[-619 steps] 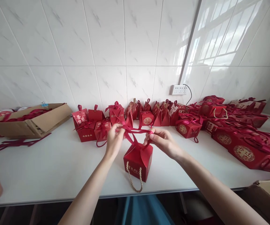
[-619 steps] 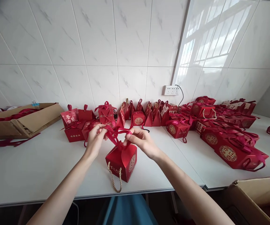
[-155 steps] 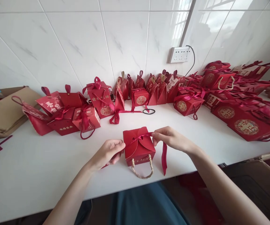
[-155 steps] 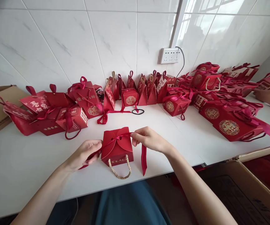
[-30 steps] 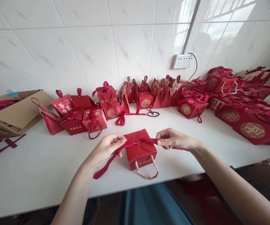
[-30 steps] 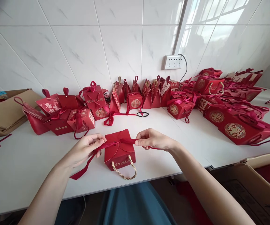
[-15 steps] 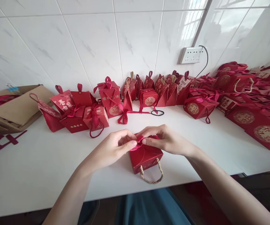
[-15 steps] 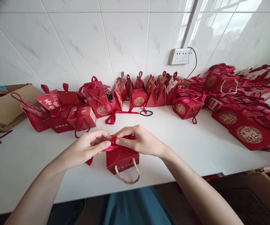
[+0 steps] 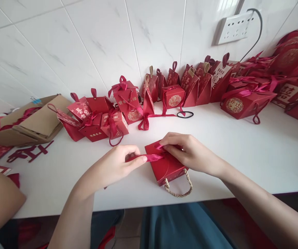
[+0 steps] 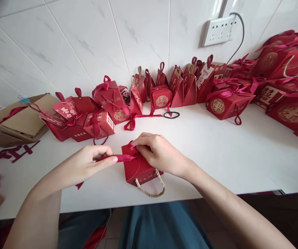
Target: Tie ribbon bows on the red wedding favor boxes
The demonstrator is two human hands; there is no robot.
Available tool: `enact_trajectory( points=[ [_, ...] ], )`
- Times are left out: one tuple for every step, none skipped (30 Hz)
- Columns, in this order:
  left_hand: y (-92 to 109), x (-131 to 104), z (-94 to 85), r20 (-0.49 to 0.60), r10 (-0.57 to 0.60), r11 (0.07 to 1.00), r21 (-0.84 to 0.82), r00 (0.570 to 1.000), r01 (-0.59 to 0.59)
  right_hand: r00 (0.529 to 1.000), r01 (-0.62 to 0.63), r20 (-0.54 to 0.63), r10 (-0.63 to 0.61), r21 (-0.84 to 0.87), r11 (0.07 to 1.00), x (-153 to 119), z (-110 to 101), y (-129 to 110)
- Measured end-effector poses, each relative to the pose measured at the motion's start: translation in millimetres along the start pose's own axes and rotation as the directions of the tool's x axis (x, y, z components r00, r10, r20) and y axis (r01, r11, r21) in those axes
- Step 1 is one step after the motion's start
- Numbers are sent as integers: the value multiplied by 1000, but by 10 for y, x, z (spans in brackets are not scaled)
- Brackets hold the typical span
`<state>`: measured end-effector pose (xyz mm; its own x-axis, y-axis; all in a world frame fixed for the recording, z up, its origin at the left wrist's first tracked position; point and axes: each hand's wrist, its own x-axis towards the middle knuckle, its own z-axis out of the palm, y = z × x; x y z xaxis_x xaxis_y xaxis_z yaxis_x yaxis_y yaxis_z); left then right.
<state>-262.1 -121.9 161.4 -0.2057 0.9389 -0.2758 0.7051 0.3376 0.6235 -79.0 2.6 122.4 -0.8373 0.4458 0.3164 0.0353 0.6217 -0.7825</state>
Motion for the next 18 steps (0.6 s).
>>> enact_trajectory(
  points=[
    [12,-1,-5,4,12,1000,-28,1000,-12,999,-33,-4,33,12,999,0,1,5],
    [34,0,-7,0,36,998,-49,999,-36,998,-67,-10,67,31,997,0,3,10],
    [66,1,-7,-13,70,996,-59,997,-70,995,-94,-22,95,57,994,-1,5,16],
    [105,2,-4,-29,101,993,-60,994,-103,993,-110,-38,114,88,990,-1,8,22],
    [148,3,-2,-44,123,991,-53,991,-125,991,-116,-57,123,121,986,-2,11,29],
    [192,4,2,-54,136,990,-41,989,-138,989,-113,-77,126,152,982,-2,14,35],
    [234,6,5,-58,146,989,-26,988,-148,988,-110,-92,127,177,978,-2,16,40],
    [272,7,9,-58,157,987,-11,986,-158,987,-109,-97,130,195,975,0,19,45],
    [306,10,12,-56,167,986,5,984,-167,987,-114,-92,135,205,972,1,21,49],
    [336,14,17,-53,176,984,24,983,-175,987,-118,-81,138,210,970,3,22,53],
    [363,19,22,-53,184,982,49,982,-181,988,-120,-67,137,215,969,5,22,56],
    [388,24,27,-56,195,978,81,979,-190,989,-120,-54,135,222,968,7,20,59],
    [412,31,32,-61,211,972,122,976,-203,991,-116,-41,129,234,965,8,16,61],
    [436,38,36,-73,236,960,172,969,-220,993,-105,-31,116,249,963,9,10,62],
    [458,46,39,-91,267,944,225,959,-242,995,-87,-23,96,262,961,10,1,63],
    [478,55,40,-108,303,925,273,947,-265,997,-65,-16,72,264,962,12,-10,64],
    [495,66,39,-123,336,907,309,934,-286,999,-43,-11,47,252,967,15,-22,66],
    [507,80,37,-131,361,894,330,923,-303,1000,-23,-4,25,227,974,19,-36,68]
  ],
)
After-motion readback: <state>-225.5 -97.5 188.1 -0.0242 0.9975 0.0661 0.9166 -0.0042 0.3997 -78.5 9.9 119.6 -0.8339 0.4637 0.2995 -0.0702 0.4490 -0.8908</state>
